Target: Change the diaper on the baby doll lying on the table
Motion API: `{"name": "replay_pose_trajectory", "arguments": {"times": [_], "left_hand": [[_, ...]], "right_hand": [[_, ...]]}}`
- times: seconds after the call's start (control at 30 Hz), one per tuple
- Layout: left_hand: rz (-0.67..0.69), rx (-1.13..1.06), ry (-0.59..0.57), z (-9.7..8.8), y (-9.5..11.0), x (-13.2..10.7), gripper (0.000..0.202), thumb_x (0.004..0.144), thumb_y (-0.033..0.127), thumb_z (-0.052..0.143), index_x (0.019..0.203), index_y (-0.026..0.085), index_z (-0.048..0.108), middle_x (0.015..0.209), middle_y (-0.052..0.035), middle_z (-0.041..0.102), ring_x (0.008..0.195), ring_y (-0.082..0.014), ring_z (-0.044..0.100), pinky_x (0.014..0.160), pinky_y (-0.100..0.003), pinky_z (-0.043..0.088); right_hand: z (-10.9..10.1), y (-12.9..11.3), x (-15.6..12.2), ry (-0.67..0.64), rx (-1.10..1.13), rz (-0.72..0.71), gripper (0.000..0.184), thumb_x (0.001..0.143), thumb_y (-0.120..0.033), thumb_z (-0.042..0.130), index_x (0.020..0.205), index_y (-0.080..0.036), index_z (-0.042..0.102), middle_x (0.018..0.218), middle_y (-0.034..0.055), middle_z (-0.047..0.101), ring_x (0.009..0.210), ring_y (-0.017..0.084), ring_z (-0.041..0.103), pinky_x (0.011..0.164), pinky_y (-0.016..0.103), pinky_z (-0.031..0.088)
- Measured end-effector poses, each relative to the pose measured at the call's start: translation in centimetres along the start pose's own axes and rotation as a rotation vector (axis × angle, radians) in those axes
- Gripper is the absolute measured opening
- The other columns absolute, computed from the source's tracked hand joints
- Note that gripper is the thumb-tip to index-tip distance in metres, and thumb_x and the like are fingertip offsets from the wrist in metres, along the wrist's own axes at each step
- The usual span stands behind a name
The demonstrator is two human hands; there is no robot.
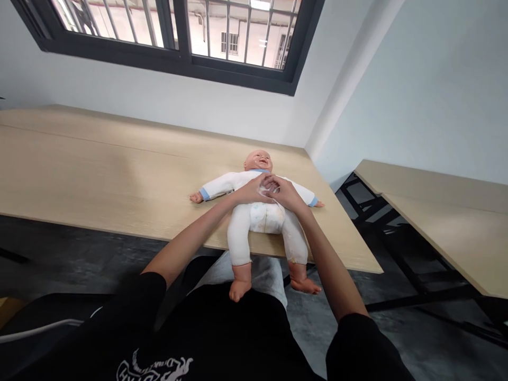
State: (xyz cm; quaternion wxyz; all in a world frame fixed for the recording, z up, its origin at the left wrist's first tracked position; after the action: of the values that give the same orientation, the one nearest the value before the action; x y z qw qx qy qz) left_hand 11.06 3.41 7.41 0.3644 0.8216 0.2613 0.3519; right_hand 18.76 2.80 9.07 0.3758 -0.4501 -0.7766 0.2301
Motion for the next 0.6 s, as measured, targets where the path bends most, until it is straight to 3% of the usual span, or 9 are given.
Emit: {"name": "replay_pose_trajectory", "arguments": {"times": [0.07, 0.13, 0.23, 0.3, 0.4, 0.5, 0.6], "left_hand": [[0.002, 0.026, 0.042, -1.0, 0.7, -0.9, 0.080, 0.070, 0.037, 0.080, 0.138, 0.015, 0.043, 0.145, -0.0163, 0.048, 0.136, -0.0287, 0.045, 0.111, -0.038, 0.039], [-0.013, 0.068, 0.144, -2.8, 1.1, -2.3, 0.063, 0.073, 0.036, 0.078, 0.127, 0.017, 0.054, 0.140, -0.0127, 0.054, 0.133, -0.0270, 0.048, 0.111, -0.038, 0.040], [-0.152, 0.132, 0.394, -6.6, -0.1, -6.0, 0.029, 0.082, 0.037, 0.066, 0.101, 0.016, 0.063, 0.114, -0.0093, 0.067, 0.107, -0.0225, 0.062, 0.096, -0.035, 0.049], [-0.289, 0.182, 0.496, -8.6, -1.8, -8.6, 0.021, 0.086, 0.036, 0.058, 0.090, 0.015, 0.063, 0.098, -0.0081, 0.070, 0.090, -0.0204, 0.065, 0.084, -0.032, 0.051], [-0.408, 0.308, 0.385, -8.9, -3.8, -10.5, 0.017, 0.085, 0.030, 0.055, 0.087, 0.016, 0.064, 0.092, -0.0072, 0.071, 0.088, -0.0217, 0.064, 0.083, -0.032, 0.049], [-0.438, 0.524, 0.159, -7.3, -4.7, -10.2, 0.016, 0.081, 0.027, 0.059, 0.092, 0.016, 0.066, 0.100, -0.0096, 0.070, 0.100, -0.0278, 0.059, 0.092, -0.038, 0.045], [-0.461, 0.676, 0.070, -5.9, -5.1, -9.6, 0.015, 0.080, 0.021, 0.058, 0.091, 0.015, 0.066, 0.104, -0.0145, 0.066, 0.105, -0.0330, 0.053, 0.096, -0.045, 0.042]], "right_hand": [[0.3, 0.6, 0.1, 0.006, 0.026, 0.029, 0.021, 0.070, -0.028, 0.071, 0.086, -0.017, 0.062, 0.086, 0.0040, 0.065, 0.075, 0.017, 0.055, 0.069, 0.028, 0.044], [0.5, 0.9, 0.0, 0.016, 0.048, 0.031, 0.024, 0.072, -0.035, 0.068, 0.087, -0.017, 0.062, 0.083, 0.0038, 0.063, 0.073, 0.017, 0.053, 0.068, 0.029, 0.043], [0.6, 1.3, -0.3, 0.035, 0.110, 0.033, 0.033, 0.073, -0.046, 0.067, 0.088, -0.016, 0.062, 0.082, 0.0045, 0.062, 0.072, 0.017, 0.052, 0.068, 0.030, 0.043], [0.6, 1.6, -0.5, 0.050, 0.148, 0.052, 0.039, 0.072, -0.051, 0.070, 0.087, -0.016, 0.062, 0.082, 0.0047, 0.062, 0.071, 0.017, 0.052, 0.068, 0.030, 0.044], [0.6, 1.8, -0.6, 0.057, 0.178, 0.054, 0.042, 0.070, -0.053, 0.073, 0.086, -0.016, 0.062, 0.084, 0.0049, 0.063, 0.073, 0.016, 0.052, 0.070, 0.030, 0.045], [0.7, 2.0, -0.6, 0.055, 0.191, 0.058, 0.042, 0.070, -0.054, 0.074, 0.085, -0.016, 0.063, 0.085, 0.0050, 0.064, 0.074, 0.017, 0.053, 0.071, 0.030, 0.045], [0.5, 2.2, -0.6, 0.071, 0.206, 0.071, 0.042, 0.069, -0.053, 0.075, 0.084, -0.016, 0.064, 0.082, 0.0046, 0.063, 0.073, 0.016, 0.052, 0.069, 0.030, 0.045]]}}
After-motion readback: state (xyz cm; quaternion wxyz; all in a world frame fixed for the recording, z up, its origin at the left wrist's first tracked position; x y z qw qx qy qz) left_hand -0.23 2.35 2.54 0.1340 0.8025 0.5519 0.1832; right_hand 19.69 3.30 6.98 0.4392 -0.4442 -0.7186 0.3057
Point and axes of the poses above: each hand's wrist, its own x-axis towards the middle knuckle, its own z-axis out of the palm, y = z × x, the point moved 10 cm from there along x, towards the middle knuckle
